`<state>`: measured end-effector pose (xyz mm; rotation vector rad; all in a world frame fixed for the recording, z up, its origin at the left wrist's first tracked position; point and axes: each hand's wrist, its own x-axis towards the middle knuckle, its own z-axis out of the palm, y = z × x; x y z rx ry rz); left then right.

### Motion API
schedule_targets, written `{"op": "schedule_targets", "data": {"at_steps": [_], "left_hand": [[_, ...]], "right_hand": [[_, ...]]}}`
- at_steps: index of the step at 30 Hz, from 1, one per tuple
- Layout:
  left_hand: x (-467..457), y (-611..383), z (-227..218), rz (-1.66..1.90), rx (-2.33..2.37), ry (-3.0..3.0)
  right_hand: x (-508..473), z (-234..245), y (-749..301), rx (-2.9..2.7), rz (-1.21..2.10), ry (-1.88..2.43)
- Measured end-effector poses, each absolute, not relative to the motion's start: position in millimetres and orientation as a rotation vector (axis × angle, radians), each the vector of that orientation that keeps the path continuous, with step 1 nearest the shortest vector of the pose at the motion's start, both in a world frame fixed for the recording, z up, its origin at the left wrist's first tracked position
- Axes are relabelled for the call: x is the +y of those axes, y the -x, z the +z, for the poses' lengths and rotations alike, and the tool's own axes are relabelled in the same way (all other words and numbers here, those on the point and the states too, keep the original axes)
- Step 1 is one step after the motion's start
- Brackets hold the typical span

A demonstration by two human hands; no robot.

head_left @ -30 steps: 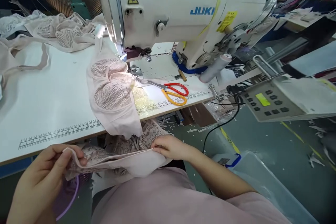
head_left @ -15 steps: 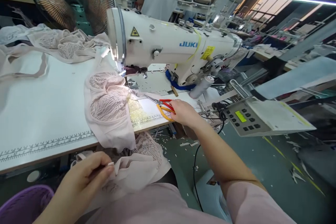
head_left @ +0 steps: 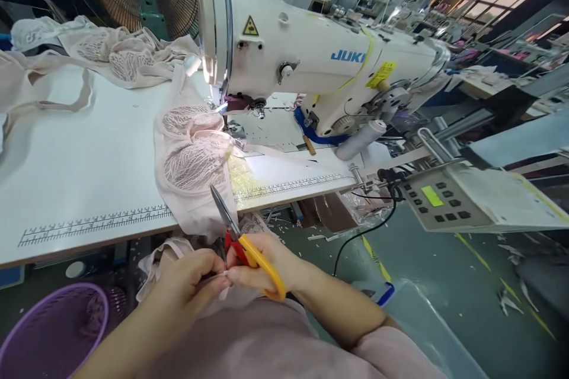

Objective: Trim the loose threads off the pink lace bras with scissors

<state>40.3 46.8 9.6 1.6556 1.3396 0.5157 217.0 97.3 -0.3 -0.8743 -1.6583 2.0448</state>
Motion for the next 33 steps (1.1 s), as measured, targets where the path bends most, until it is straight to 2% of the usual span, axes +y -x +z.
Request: {"op": "schedule_targets", "data": {"at_steps": [4,11,19,26,33], "left_hand": [[43.6,-39.5,10.2,0.491,1.335,-1.609],[38.0,-32.4,0.6,0.601,1.379,-1.569],[40.9,-36.8,4.6,0.639,1.382,-1.448],[40.1,-27.6,5.9,0.744,1.331,-1.16],[42.8,-23.9,6.4,0.702,1.376,-1.112]], "right_hand": [[100.0,2.1,-212.7,-1.634,2.168,0.925],[96.7,-7.2,-214.0,-1.732,1.944,0.857],[97.9,-9.6,-209.2,-1.774,1.866,0.885],[103.7,-34.6,-240.1,-2.277,1.675,0.574],[94.1,-35.5,-248.2,-2.65,1.48,0.701]]}}
